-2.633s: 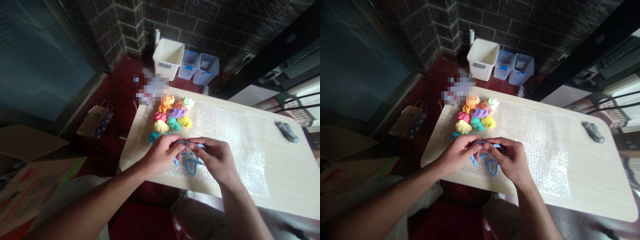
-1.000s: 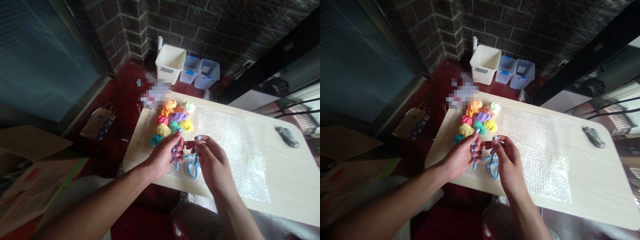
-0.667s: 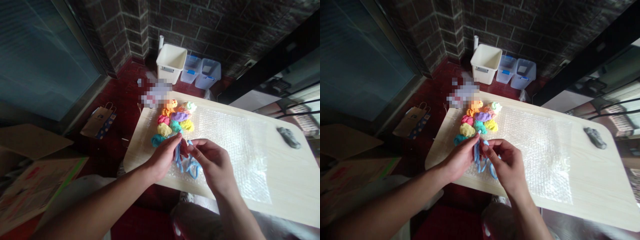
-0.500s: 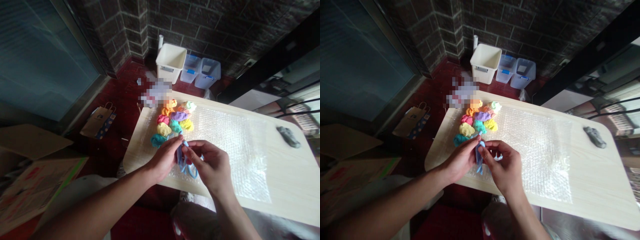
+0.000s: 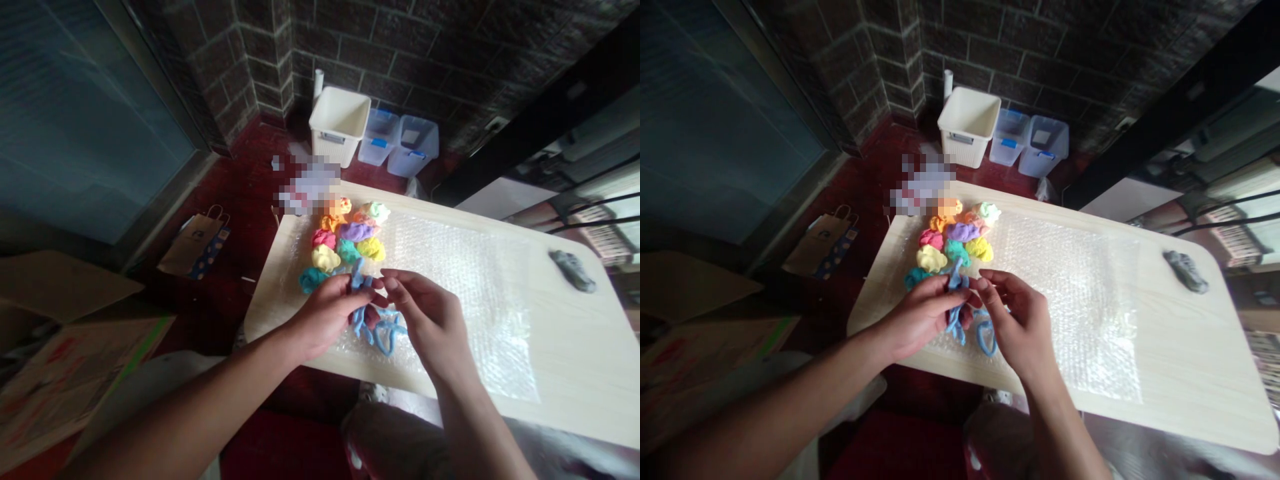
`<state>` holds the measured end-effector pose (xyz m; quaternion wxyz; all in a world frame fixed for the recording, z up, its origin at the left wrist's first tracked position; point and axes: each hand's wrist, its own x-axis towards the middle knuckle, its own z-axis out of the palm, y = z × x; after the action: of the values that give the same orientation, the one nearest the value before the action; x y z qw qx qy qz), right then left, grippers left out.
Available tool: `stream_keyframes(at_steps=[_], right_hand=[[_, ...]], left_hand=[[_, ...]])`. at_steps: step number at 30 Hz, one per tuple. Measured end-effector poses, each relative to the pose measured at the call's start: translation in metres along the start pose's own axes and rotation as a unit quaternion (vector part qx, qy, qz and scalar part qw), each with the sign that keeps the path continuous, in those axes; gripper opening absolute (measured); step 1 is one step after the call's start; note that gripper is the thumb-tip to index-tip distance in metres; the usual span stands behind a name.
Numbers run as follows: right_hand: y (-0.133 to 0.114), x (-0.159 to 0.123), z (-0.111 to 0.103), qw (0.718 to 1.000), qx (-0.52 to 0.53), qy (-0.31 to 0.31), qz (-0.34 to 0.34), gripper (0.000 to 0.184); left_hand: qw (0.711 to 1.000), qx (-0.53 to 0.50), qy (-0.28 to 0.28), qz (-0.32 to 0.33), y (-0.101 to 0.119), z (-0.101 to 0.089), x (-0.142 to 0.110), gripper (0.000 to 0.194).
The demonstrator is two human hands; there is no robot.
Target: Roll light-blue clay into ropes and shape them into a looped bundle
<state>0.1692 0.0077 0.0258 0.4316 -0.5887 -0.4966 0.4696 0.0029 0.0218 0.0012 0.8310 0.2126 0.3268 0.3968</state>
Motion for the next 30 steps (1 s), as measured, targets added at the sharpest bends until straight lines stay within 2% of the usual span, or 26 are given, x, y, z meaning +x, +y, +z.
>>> stream_keyframes(at_steps=[3, 6, 9, 12, 17, 21, 23, 26, 30], right_hand=[[0.007, -0.001, 0.001, 0.999, 0.0, -0.048, -0.005, 0.034], [0.01, -0.002, 0.0, 0.999, 0.012, -0.036, -0.025, 0.023], [0.008, -0.003, 0.0, 0.998, 0.049, -0.031, 0.007, 0.024], [0.001, -0.003, 0.002, 0.995, 0.087, -0.026, 0.044, 0.029], [-0.009, 0.001, -0.006, 0.998, 0.067, 0.013, -0.002, 0.021], [-0.018, 0.005, -0.017, 0.992, 0.123, 0.016, -0.004, 0.018], [-0.023, 0.004, -0.019, 0.987, 0.158, 0.01, 0.002, 0.02], [-0.03, 0.0, -0.013, 0.984, 0.179, 0.001, 0.014, 0.02], [-0.032, -0.006, -0.001, 0.983, 0.178, -0.018, 0.042, 0.015]], left_hand=[[0.997, 0.074, -0.009, -0.013, -0.001, 0.0, -0.002, 0.034], [0.995, 0.087, -0.029, -0.029, 0.0, 0.002, -0.005, 0.037], [0.996, 0.059, -0.055, -0.043, 0.003, 0.006, -0.008, 0.035], [0.997, 0.009, -0.046, -0.066, 0.007, 0.008, -0.009, 0.025], [0.987, -0.091, -0.068, -0.117, 0.012, 0.006, -0.005, 0.025], [0.994, -0.089, -0.042, -0.056, 0.013, 0.001, -0.003, 0.019], [0.996, -0.076, -0.034, -0.019, 0.013, -0.001, -0.002, 0.022], [0.999, -0.026, -0.022, 0.033, 0.012, -0.002, -0.002, 0.03], [0.996, 0.011, 0.037, 0.074, 0.011, -0.001, -0.001, 0.036]])
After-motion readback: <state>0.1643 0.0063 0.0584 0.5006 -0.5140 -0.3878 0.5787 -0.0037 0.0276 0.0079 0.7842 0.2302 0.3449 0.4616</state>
